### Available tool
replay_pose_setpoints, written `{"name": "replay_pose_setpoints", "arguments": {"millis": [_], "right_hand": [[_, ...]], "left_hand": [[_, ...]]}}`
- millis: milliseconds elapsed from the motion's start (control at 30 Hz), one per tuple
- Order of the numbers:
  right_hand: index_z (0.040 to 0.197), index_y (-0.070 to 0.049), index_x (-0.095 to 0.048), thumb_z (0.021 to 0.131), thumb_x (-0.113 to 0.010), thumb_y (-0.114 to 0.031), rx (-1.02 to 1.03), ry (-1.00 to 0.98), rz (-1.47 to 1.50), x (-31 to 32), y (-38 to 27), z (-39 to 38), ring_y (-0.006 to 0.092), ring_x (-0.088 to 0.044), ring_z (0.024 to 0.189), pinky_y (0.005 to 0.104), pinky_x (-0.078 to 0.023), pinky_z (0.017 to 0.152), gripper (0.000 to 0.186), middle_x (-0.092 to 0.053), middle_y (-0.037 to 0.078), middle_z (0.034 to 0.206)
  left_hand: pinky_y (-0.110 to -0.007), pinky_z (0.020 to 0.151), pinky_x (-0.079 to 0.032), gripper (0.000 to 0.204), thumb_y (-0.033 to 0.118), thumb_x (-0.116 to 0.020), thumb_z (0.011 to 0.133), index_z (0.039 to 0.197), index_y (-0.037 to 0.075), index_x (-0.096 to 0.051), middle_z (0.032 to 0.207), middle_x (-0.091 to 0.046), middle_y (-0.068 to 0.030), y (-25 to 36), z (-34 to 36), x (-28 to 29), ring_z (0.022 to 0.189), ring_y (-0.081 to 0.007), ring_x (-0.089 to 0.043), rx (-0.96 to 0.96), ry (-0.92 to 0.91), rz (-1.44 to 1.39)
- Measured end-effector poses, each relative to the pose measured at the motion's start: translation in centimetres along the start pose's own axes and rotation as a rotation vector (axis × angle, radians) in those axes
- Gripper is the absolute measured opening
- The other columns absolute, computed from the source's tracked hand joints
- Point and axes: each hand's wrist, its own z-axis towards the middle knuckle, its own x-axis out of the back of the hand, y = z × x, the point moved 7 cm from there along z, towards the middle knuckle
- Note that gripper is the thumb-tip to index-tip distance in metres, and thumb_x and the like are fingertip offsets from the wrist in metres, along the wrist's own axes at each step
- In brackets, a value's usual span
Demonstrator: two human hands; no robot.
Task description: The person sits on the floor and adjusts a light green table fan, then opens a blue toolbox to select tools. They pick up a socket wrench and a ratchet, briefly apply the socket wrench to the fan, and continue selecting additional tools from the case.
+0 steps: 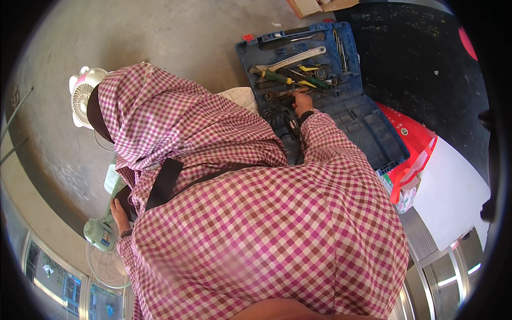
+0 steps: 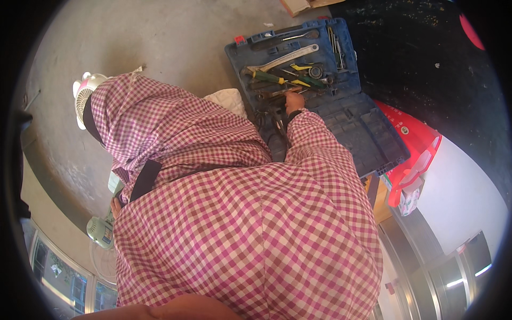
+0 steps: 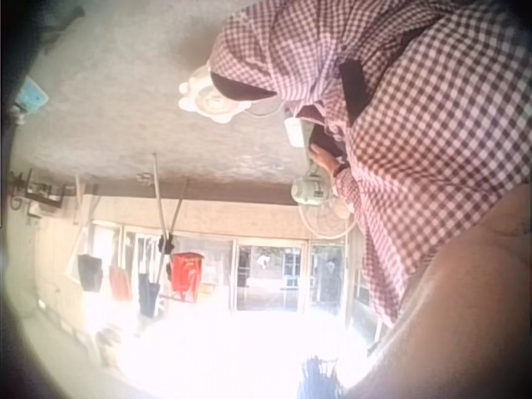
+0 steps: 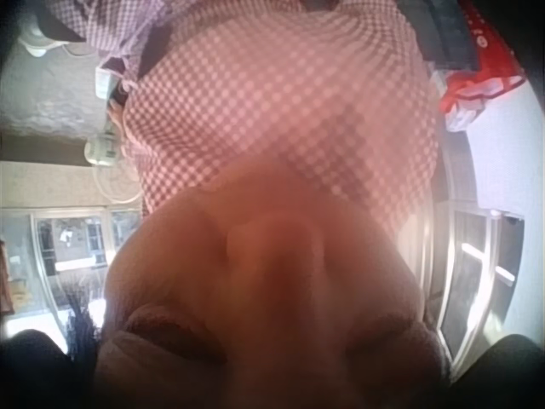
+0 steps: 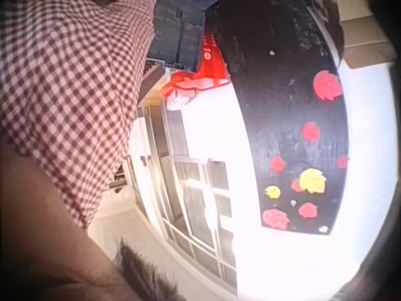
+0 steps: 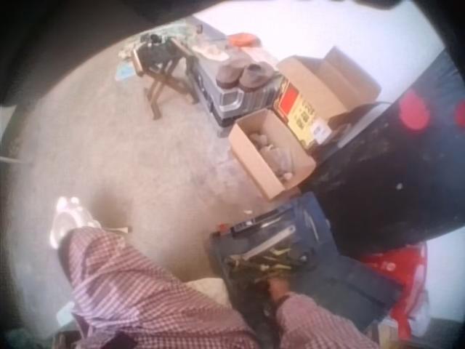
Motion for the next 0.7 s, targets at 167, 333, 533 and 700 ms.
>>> {"name": "replay_pose_setpoints", "arguments": {"millis": [167,333,533,700], "right_hand": [[0.087,0.005,-0.063,0.083,-0.069,-0.011,-0.303,0.155,0.400,0.1,1.9,-1.7,0.0199,-0.054,0.055,0.0380,-0.041,0.048,0.017,-0.060,0.012,0.069],[0.089,0.004,-0.061,0.081,-0.069,-0.009,-0.124,-0.029,0.437,-1.8,-2.2,-4.1,0.0154,-0.055,0.054,0.0295,-0.041,0.044,0.018,-0.060,0.008,0.072],[0.097,0.000,-0.060,0.083,-0.063,-0.005,-0.063,-0.109,0.400,-3.5,-3.8,-4.5,0.0154,-0.058,0.060,0.0267,-0.044,0.047,0.015,-0.059,0.006,0.077],[0.102,0.000,-0.062,0.084,-0.064,-0.009,0.100,-0.056,0.290,-3.6,-5.3,-4.3,0.0178,-0.061,0.070,0.0302,-0.048,0.057,0.021,-0.063,0.008,0.083]], "left_hand": [[-0.040,0.101,-0.039,0.053,0.040,-0.045,0.098,0.130,-0.002,-0.052,0.129,-0.055,-0.0244,-0.3,-0.2,-0.2,0.118,-0.0372,-0.052,-0.010,0.009,0.015],[-0.040,0.100,-0.040,0.053,0.040,-0.045,0.098,0.129,-0.002,-0.052,0.129,-0.055,-0.0247,-0.9,0.1,-0.2,0.119,-0.0376,-0.052,-0.023,0.007,-0.017],[-0.041,0.101,-0.039,0.054,0.041,-0.045,0.098,0.130,-0.002,-0.052,0.130,-0.053,-0.0254,-0.1,-0.1,0.2,0.120,-0.0389,-0.050,-0.235,0.004,0.170],[-0.041,0.102,-0.038,0.055,0.043,-0.045,0.098,0.132,-0.001,-0.051,0.132,-0.052,-0.0252,0.2,-0.4,0.6,0.121,-0.0388,-0.050,-0.012,0.024,-0.002]]}}
